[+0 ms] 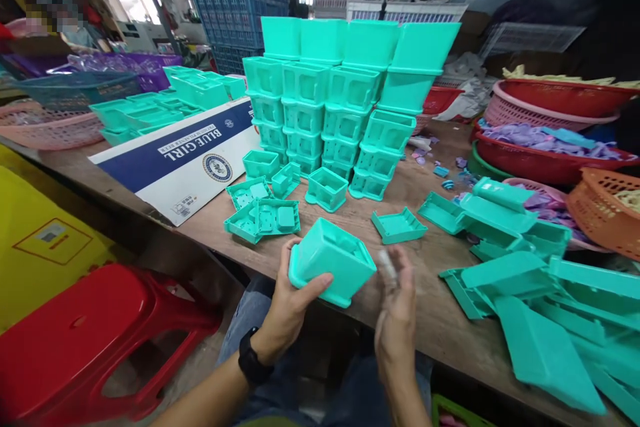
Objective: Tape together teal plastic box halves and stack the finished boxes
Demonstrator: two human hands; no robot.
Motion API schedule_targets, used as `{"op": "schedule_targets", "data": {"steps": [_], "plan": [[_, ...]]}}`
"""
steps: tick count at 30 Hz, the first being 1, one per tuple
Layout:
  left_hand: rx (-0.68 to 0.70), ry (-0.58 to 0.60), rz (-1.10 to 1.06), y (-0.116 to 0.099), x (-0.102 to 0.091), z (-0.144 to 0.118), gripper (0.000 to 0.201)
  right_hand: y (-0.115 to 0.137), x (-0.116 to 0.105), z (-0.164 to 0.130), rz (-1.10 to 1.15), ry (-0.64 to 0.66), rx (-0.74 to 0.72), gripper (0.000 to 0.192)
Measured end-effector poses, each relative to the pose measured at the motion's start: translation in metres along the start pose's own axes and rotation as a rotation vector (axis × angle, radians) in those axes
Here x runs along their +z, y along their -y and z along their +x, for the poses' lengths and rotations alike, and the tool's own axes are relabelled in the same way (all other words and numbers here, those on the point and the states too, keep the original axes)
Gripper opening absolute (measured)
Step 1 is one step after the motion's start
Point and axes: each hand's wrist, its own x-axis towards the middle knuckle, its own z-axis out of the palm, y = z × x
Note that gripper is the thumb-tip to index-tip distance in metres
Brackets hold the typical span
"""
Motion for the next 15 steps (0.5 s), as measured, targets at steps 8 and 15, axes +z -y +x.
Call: {"op": "schedule_targets", "data": {"steps": [8,15], "plan": [[0.167,0.129,0.257,0.029,-0.013,-0.030,0.088,0.002,0.010,-0.007,0.288,0.146,0.457,0.079],[0.448,0.111,0.600,0.033,-0.026,-0.036,0.100,0.013,0.001,-0.010,0.230,0.300,0.308,0.084]]}}
